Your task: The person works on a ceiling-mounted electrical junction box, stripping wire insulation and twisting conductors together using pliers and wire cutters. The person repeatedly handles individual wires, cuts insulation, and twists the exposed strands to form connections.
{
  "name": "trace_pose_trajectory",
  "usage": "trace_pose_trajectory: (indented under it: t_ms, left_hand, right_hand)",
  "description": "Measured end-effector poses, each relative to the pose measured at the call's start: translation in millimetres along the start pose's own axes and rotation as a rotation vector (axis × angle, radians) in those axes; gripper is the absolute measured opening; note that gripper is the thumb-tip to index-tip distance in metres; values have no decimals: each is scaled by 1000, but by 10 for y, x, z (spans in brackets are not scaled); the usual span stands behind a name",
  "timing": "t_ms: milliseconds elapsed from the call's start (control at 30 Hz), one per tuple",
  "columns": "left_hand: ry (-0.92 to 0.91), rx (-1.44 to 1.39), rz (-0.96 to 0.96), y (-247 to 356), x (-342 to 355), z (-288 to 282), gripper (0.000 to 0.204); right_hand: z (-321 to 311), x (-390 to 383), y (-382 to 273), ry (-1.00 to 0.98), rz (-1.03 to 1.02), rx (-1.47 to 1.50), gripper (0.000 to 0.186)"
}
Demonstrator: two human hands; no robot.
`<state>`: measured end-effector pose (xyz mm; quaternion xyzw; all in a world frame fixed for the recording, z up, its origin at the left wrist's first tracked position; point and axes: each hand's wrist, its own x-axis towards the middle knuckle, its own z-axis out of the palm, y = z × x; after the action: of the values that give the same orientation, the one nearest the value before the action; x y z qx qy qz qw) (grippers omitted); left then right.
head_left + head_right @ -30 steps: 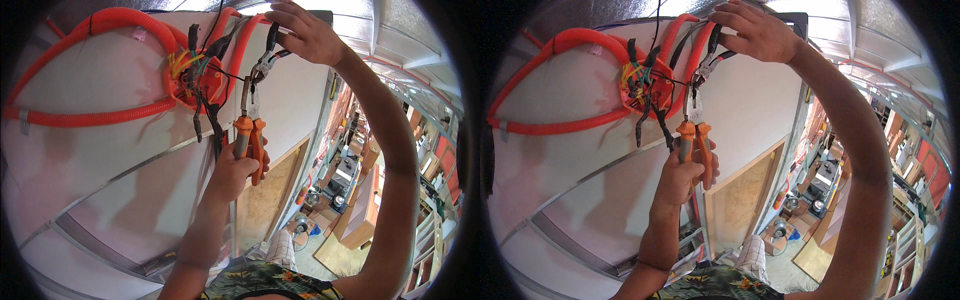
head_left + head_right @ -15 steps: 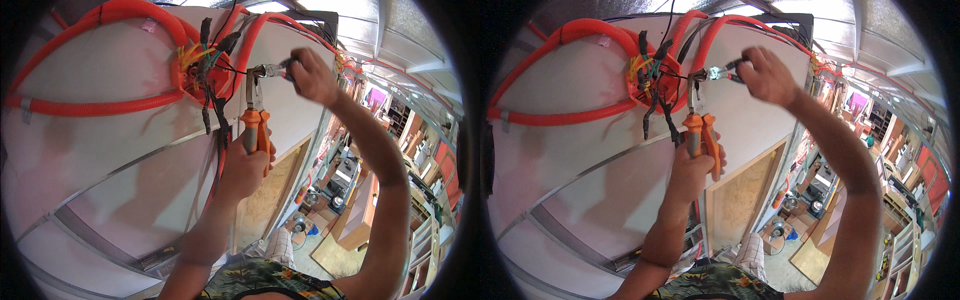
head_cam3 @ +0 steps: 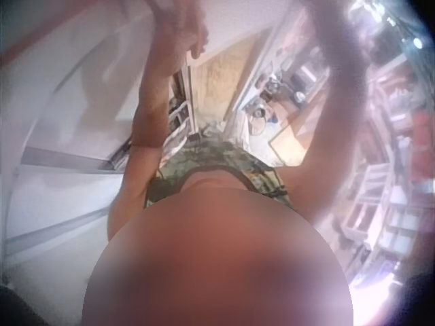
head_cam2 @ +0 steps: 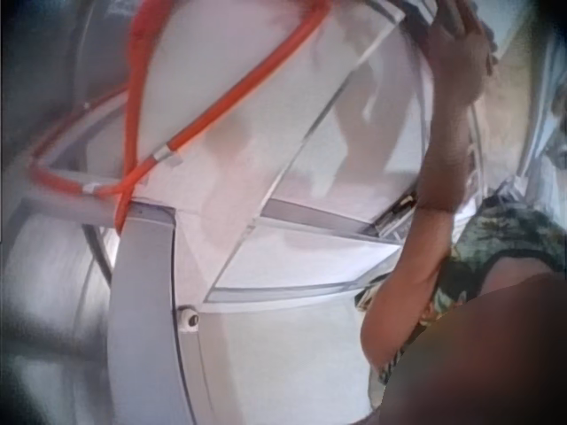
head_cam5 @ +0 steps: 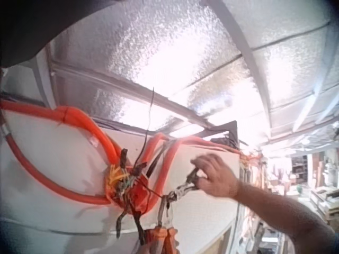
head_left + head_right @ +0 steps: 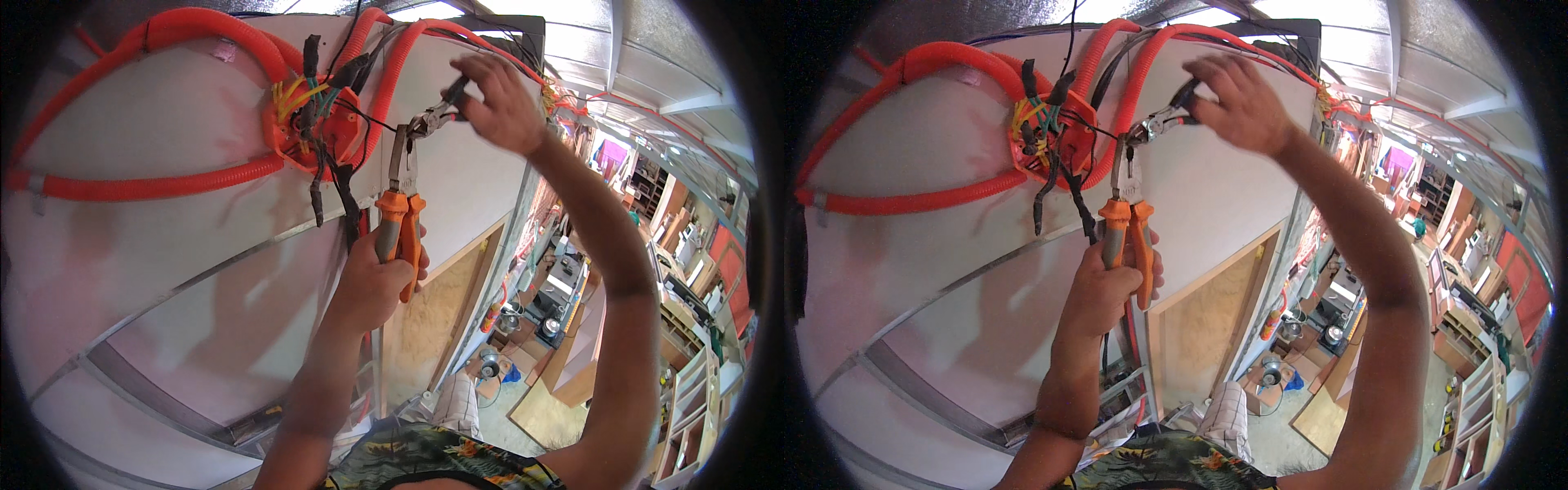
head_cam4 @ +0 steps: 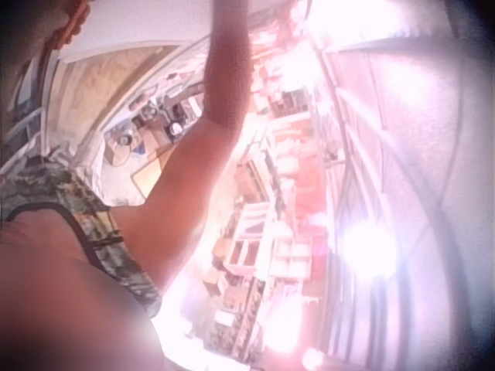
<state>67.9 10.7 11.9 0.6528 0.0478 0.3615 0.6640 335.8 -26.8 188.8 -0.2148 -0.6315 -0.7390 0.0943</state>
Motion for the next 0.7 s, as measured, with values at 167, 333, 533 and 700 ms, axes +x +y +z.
trace_pose_trajectory:
  t_ms: [167, 333, 533, 700]
  left_hand:
    - [33, 6, -111, 137, -109, -62, 51]
    - [9, 45, -116, 182, -154, -135, 52]
    - [48, -9, -46, 34, -147, -100, 47]
    - [220, 257, 77, -227, 109, 134, 32]
  right_hand:
    - [84, 711, 706, 64, -492, -50, 18]
    - [29, 949, 873, 45, -663, -50, 19]
    - [-18, 182, 194, 20, -242, 95, 24]
    - [-753, 71, -1511, -524, 913, 670, 33]
